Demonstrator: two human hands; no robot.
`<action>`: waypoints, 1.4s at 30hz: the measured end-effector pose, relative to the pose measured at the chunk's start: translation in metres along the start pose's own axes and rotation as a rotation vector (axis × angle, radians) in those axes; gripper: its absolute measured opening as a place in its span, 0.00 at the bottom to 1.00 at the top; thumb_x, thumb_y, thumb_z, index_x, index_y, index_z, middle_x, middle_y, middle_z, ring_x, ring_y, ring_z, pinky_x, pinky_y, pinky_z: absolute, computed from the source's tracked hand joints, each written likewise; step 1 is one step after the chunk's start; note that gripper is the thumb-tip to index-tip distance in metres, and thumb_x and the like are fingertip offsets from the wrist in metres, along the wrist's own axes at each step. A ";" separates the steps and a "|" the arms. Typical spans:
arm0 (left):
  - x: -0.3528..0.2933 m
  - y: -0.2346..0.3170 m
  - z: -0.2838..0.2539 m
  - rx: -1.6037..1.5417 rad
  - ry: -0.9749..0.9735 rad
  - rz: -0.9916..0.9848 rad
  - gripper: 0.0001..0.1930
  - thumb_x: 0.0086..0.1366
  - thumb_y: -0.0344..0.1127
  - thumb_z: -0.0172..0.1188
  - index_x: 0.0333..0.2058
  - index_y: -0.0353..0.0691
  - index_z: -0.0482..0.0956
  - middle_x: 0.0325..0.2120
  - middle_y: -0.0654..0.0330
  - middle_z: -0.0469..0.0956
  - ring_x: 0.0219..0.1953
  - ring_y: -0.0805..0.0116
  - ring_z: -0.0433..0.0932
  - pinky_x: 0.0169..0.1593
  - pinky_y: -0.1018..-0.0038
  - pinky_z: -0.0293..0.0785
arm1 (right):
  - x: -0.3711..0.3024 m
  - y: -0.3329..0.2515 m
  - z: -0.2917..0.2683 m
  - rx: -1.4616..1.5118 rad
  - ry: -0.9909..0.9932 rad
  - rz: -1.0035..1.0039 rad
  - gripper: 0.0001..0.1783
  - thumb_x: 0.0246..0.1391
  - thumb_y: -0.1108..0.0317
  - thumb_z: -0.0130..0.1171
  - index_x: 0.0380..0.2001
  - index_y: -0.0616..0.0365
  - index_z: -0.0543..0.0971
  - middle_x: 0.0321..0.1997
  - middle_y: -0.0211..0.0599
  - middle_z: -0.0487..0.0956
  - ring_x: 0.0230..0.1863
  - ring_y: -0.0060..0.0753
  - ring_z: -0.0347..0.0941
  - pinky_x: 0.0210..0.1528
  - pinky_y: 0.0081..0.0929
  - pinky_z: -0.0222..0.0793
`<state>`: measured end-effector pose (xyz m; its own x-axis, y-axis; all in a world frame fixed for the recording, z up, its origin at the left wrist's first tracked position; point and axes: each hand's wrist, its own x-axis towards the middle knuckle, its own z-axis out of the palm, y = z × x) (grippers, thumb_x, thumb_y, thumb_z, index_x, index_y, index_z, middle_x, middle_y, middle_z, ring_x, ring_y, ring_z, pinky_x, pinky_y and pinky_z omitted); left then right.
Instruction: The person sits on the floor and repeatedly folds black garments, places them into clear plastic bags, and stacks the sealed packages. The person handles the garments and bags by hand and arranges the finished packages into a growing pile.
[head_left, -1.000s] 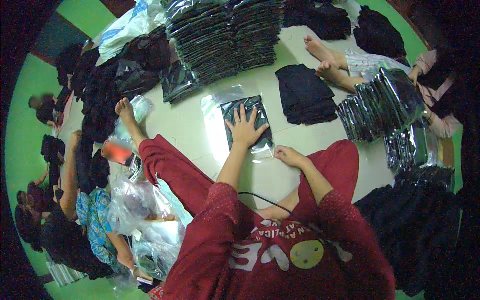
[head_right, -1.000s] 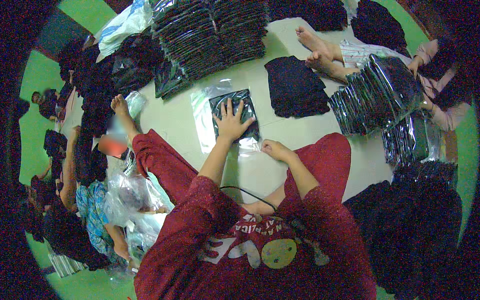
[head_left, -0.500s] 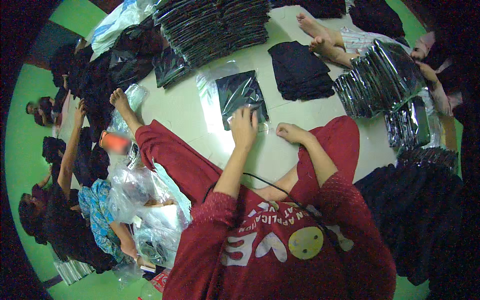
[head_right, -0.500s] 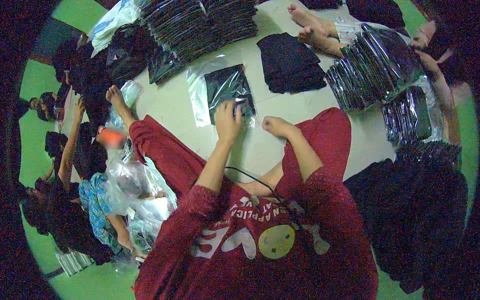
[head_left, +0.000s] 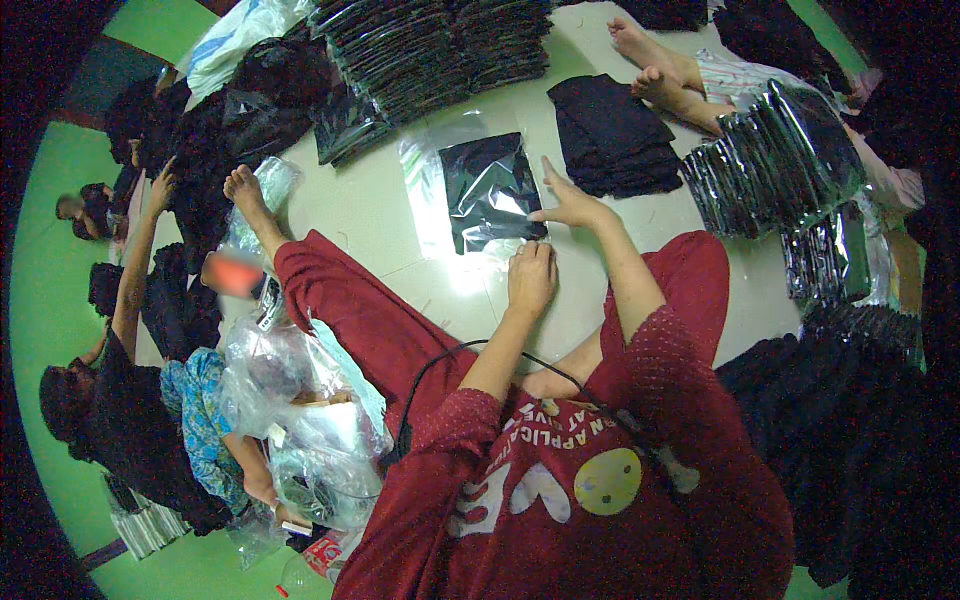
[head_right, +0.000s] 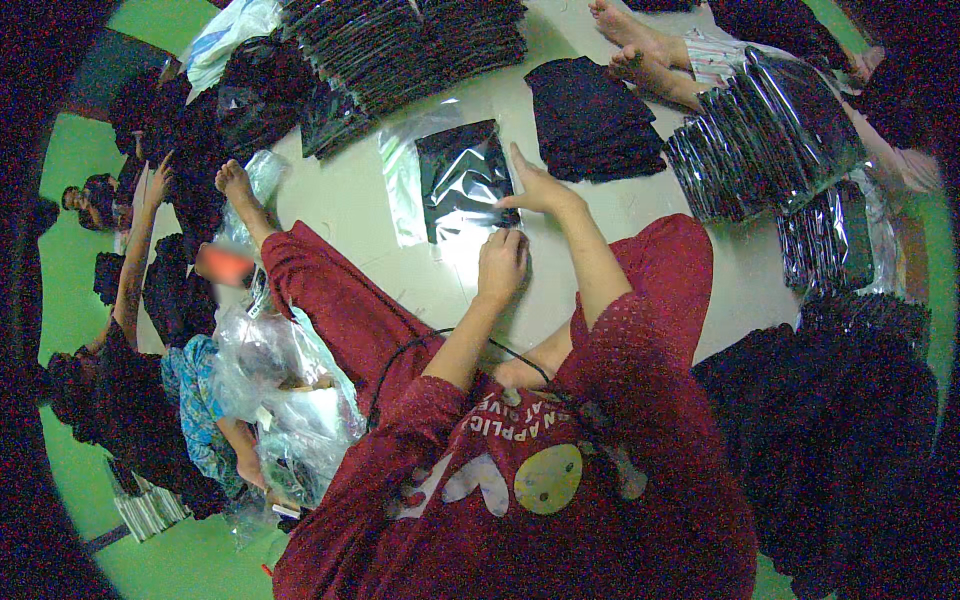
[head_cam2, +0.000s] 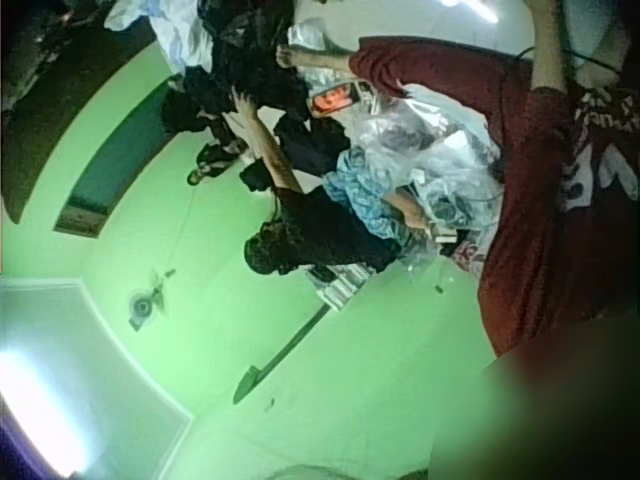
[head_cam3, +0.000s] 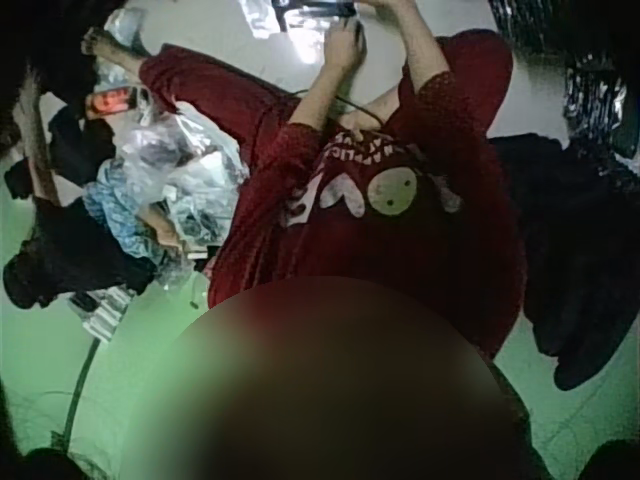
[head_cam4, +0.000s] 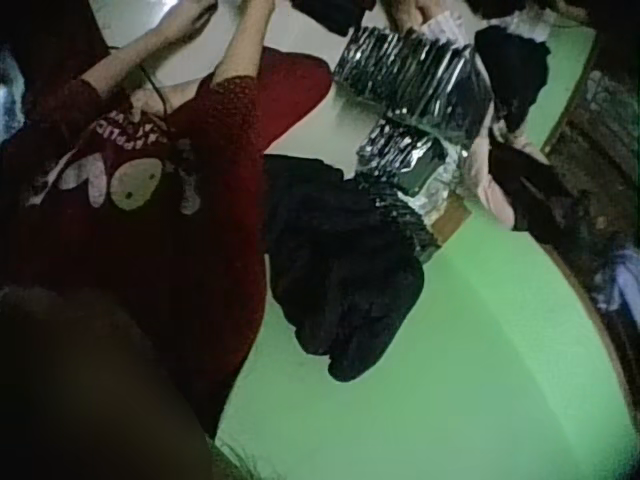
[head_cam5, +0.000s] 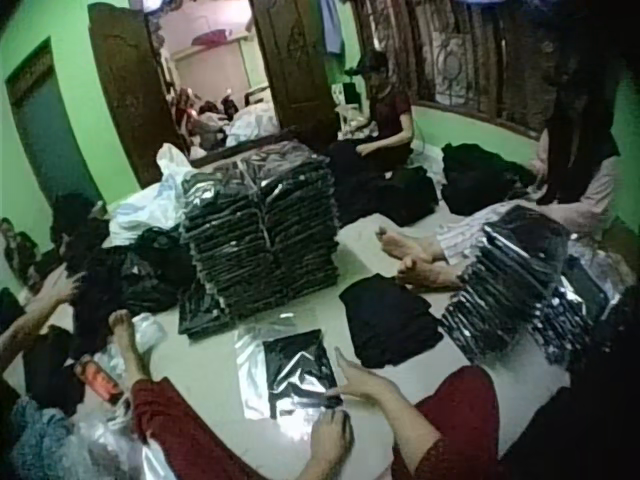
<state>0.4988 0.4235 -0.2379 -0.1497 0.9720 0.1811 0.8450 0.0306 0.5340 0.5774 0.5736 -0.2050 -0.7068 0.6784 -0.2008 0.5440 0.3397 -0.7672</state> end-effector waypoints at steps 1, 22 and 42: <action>0.000 0.001 0.001 0.020 -0.001 0.000 0.08 0.51 0.29 0.54 0.32 0.36 0.70 0.27 0.51 0.69 0.32 0.54 0.70 0.35 0.62 0.65 | 0.003 -0.001 0.006 -0.118 -0.011 0.020 0.65 0.30 0.47 0.68 0.61 0.62 0.37 0.62 0.59 0.53 0.61 0.53 0.53 0.61 0.34 0.49; -0.010 -0.005 0.004 -0.093 0.068 -0.003 0.07 0.51 0.29 0.54 0.32 0.39 0.74 0.30 0.54 0.72 0.34 0.56 0.70 0.37 0.63 0.64 | 0.014 0.022 0.044 -0.400 -0.104 0.188 0.60 0.29 0.48 0.68 0.63 0.48 0.44 0.69 0.35 0.35 0.68 0.46 0.32 0.62 0.52 0.36; -0.015 0.009 0.010 -0.097 0.127 -0.089 0.06 0.55 0.31 0.51 0.33 0.40 0.72 0.30 0.55 0.71 0.34 0.57 0.70 0.37 0.62 0.61 | 0.007 0.019 0.041 -0.431 -0.026 0.156 0.58 0.28 0.45 0.67 0.62 0.49 0.49 0.68 0.33 0.41 0.68 0.40 0.36 0.63 0.46 0.37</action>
<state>0.5134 0.4117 -0.2438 -0.2902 0.9291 0.2291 0.7730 0.0865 0.6285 0.5644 0.5583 -0.2461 -0.6092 0.7285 -0.3132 0.7797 0.4784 -0.4039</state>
